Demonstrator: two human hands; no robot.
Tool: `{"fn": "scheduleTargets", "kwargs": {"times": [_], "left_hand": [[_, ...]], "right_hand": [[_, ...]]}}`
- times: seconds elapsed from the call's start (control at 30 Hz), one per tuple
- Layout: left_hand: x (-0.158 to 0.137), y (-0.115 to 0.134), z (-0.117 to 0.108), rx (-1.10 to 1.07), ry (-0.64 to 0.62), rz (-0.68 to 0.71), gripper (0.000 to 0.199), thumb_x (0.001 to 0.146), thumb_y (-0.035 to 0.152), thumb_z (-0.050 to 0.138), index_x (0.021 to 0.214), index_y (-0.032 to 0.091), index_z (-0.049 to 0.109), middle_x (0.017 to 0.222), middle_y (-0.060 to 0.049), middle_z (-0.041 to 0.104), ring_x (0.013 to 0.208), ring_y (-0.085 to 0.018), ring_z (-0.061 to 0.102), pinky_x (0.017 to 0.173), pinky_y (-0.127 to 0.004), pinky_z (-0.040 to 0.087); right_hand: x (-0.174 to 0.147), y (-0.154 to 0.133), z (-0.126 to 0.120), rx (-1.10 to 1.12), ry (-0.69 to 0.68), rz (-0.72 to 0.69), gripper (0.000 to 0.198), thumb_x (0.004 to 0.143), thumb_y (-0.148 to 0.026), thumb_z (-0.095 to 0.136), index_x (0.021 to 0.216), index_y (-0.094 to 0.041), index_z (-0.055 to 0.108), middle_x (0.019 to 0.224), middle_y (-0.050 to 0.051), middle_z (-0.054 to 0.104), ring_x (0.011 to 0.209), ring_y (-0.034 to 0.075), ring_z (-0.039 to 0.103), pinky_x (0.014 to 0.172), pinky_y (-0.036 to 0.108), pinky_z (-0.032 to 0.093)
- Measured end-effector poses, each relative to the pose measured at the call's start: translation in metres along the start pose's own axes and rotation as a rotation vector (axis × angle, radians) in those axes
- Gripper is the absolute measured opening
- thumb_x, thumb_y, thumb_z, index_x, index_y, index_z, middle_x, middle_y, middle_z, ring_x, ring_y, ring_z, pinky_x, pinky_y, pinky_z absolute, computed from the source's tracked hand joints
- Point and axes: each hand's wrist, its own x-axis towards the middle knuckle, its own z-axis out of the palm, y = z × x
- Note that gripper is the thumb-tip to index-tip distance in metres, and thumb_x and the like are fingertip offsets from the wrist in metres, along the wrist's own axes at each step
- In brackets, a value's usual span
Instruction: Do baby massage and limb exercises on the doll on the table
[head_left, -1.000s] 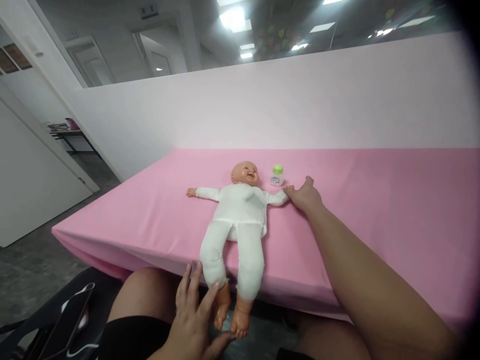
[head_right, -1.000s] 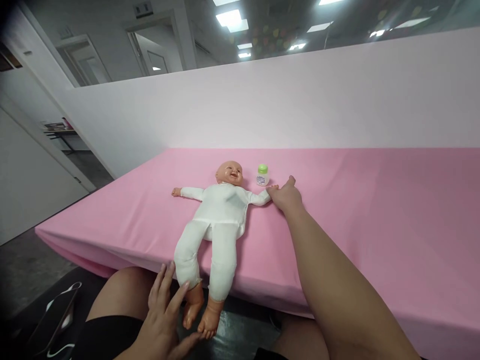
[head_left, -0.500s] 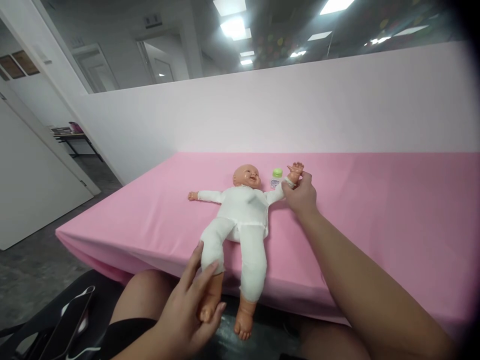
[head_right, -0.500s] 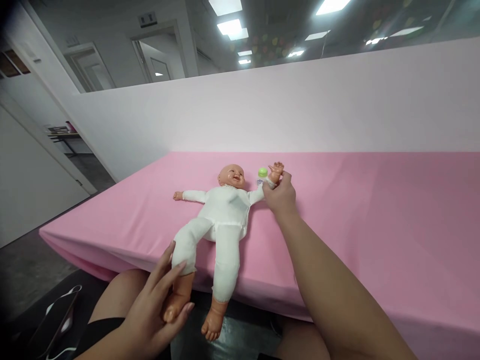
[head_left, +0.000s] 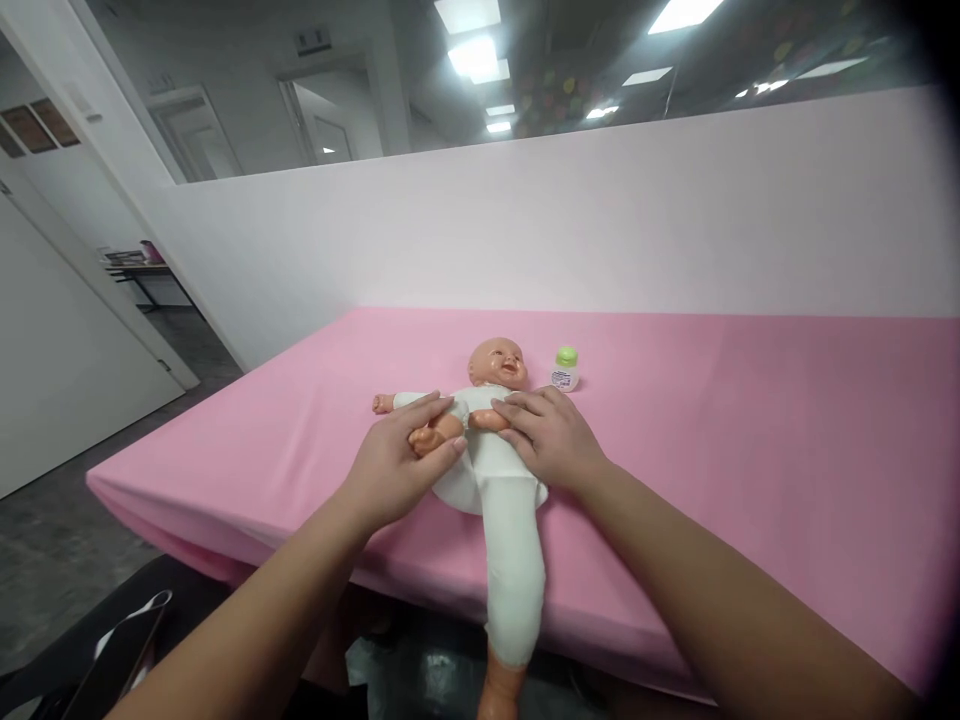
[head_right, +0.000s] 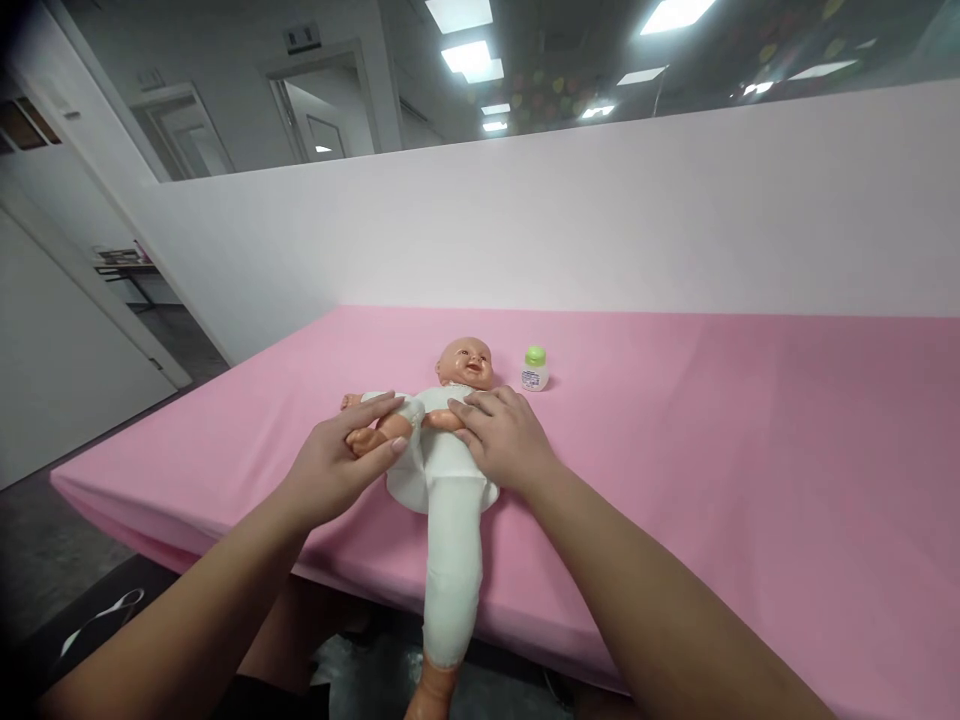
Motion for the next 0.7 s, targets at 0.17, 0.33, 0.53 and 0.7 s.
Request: {"fn": "scheduleTargets", "kwargs": {"times": [0.17, 0.33, 0.53, 0.7], "left_hand": [[0.053, -0.01, 0.004, -0.061, -0.293, -0.173, 0.054, 0.089, 0.057, 0.068, 0.13, 0.023, 0.074, 0.118, -0.005, 0.079, 0.11, -0.03, 0.074, 0.094, -0.039, 0.06], [0.081, -0.013, 0.01, -0.084, -0.448, -0.148, 0.04, 0.091, 0.05, 0.064, 0.117, 0.025, 0.08, 0.106, 0.0, 0.081, 0.102, -0.026, 0.076, 0.086, -0.032, 0.061], [0.075, -0.028, 0.02, -0.215, -0.413, -0.194, 0.052, 0.088, 0.049, 0.068, 0.132, 0.021, 0.073, 0.109, -0.004, 0.081, 0.108, -0.028, 0.075, 0.09, -0.034, 0.061], [0.048, -0.037, 0.022, -0.394, -0.197, -0.22, 0.058, 0.085, 0.047, 0.074, 0.135, 0.017, 0.07, 0.122, -0.009, 0.077, 0.117, -0.03, 0.07, 0.101, -0.04, 0.057]], "right_hand": [[0.0, -0.003, 0.0, 0.067, -0.085, -0.007, 0.027, 0.091, -0.024, 0.07, 0.116, -0.029, 0.076, 0.121, 0.004, 0.075, 0.112, 0.032, 0.057, 0.1, 0.052, 0.042], [0.003, -0.003, -0.004, 0.072, -0.156, 0.027, 0.02, 0.091, -0.021, 0.068, 0.108, -0.028, 0.075, 0.114, 0.004, 0.076, 0.11, 0.03, 0.059, 0.098, 0.049, 0.042], [0.005, 0.0, -0.005, 0.088, -0.179, 0.033, 0.019, 0.09, -0.02, 0.068, 0.107, -0.026, 0.072, 0.111, 0.004, 0.075, 0.109, 0.029, 0.061, 0.101, 0.047, 0.042], [0.002, 0.008, -0.015, 0.155, -0.13, 0.098, 0.024, 0.093, -0.024, 0.064, 0.117, -0.024, 0.068, 0.118, 0.006, 0.073, 0.11, 0.029, 0.063, 0.1, 0.048, 0.046]]}}
